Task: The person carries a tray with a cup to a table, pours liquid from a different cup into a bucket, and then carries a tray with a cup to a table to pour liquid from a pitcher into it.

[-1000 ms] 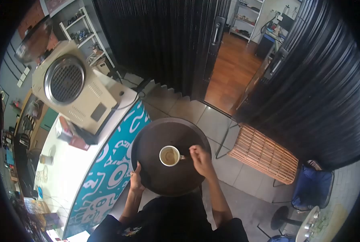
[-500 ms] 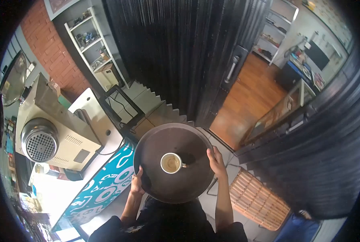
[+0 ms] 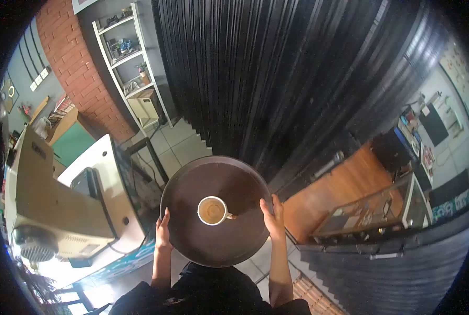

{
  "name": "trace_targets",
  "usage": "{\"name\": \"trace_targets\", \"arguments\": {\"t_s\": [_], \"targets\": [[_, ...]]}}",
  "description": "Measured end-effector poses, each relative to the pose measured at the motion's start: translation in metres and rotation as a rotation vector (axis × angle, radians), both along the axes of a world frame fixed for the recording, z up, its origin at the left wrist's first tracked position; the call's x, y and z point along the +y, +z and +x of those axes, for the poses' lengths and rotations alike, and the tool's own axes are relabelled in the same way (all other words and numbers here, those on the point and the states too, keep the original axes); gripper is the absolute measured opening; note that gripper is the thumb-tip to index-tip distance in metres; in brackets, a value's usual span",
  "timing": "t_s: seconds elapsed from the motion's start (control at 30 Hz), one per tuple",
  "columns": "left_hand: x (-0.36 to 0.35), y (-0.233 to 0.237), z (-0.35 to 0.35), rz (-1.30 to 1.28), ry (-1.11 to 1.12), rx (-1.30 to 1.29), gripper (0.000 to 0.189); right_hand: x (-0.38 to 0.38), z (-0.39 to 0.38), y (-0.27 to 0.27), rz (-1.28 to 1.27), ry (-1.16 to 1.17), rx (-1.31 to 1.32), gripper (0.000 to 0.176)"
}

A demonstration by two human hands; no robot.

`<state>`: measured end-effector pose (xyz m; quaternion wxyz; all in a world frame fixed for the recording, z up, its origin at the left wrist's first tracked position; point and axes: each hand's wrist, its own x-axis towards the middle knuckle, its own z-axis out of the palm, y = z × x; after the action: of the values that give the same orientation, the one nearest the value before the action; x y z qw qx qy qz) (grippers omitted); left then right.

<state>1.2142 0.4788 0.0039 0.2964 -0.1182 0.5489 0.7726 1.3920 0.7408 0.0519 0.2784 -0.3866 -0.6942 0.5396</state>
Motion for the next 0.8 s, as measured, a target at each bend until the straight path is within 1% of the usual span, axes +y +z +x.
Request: {"name": "trace_targets", "arguments": {"t_s": [0.03,0.07,0.1,0.17,0.23,0.27,0.3,0.33,0.37,0.4,0.43,0.47,0.5,0.53,0.57,0.6,0.63,0.67,0.7,0.73,0.77,0.8], "targets": [[0.015,-0.002,-0.015,0.013,0.01,0.0,0.054,0.013,-0.017,0.001,0.026,-0.038,-0.031,0.031],[0.029,0.002,-0.027,0.005,0.04,0.0,0.054,0.025,-0.037,0.002,0.079,-0.017,0.097,0.03],[0.041,0.006,-0.041,-0.005,0.073,0.003,0.054,0.041,-0.055,0.002,0.086,0.0,0.098,0.03],[0.06,0.009,-0.066,0.009,0.078,0.013,0.056,0.069,-0.088,-0.004,0.051,0.093,0.15,0.031],[0.077,0.014,-0.091,-0.061,0.133,0.06,0.058,0.092,-0.123,-0.006,0.016,0.146,0.175,0.031],[0.081,0.011,-0.105,-0.084,0.155,0.075,0.053,0.099,-0.139,-0.002,0.031,0.163,0.18,0.03],[0.084,0.01,-0.114,-0.09,0.178,0.075,0.053,0.104,-0.155,0.002,0.046,0.177,0.189,0.03],[0.087,0.011,-0.123,0.0,0.211,0.084,0.047,0.111,-0.169,0.005,0.034,0.224,0.154,0.025],[0.088,0.011,-0.134,0.091,0.244,0.095,0.04,0.116,-0.185,0.005,0.03,0.246,0.163,0.025],[0.087,0.004,-0.147,0.024,0.198,0.195,0.041,0.121,-0.201,0.004,0.02,0.28,0.167,0.024],[0.087,0.002,-0.156,0.025,0.224,0.201,0.041,0.127,-0.216,0.003,0.013,0.316,0.17,0.024],[0.09,0.007,-0.163,0.028,0.26,0.196,0.037,0.133,-0.233,-0.004,0.013,0.344,0.173,0.024],[0.092,0.014,-0.169,0.031,0.296,0.19,0.033,0.139,-0.25,-0.014,-0.013,0.336,0.128,0.037],[0.095,0.024,-0.174,0.031,0.325,0.192,0.033,0.144,-0.267,-0.021,-0.036,0.328,0.081,0.05],[0.097,0.037,-0.18,0.039,0.371,0.171,0.03,0.147,-0.283,-0.026,-0.035,0.358,0.081,0.05],[0.099,0.043,-0.188,0.049,0.418,0.151,0.027,0.151,-0.3,-0.03,-0.036,0.381,0.031,0.056],[0.098,0.036,-0.198,0.051,0.448,0.155,0.027,0.154,-0.318,-0.032,-0.035,0.402,-0.017,0.061],[0.096,0.029,-0.209,-0.033,0.482,0.244,0.028,0.151,-0.335,-0.03,-0.032,0.431,-0.015,0.061],[0.095,0.023,-0.219,-0.121,0.514,0.331,0.028,0.145,-0.351,-0.026,-0.011,0.383,-0.023,0.061],[0.094,0.018,-0.228,-0.124,0.537,0.334,0.028,0.141,-0.369,-0.026,0.008,0.332,-0.029,0.06],[0.095,0.021,-0.238,-0.133,0.542,0.35,0.028,0.144,-0.388,-0.029,0.008,0.352,-0.023,0.06],[0.097,0.022,-0.249,-0.14,0.547,0.364,0.028,0.15,-0.408,-0.033,0.0,0.464,0.019,0.055]]}}
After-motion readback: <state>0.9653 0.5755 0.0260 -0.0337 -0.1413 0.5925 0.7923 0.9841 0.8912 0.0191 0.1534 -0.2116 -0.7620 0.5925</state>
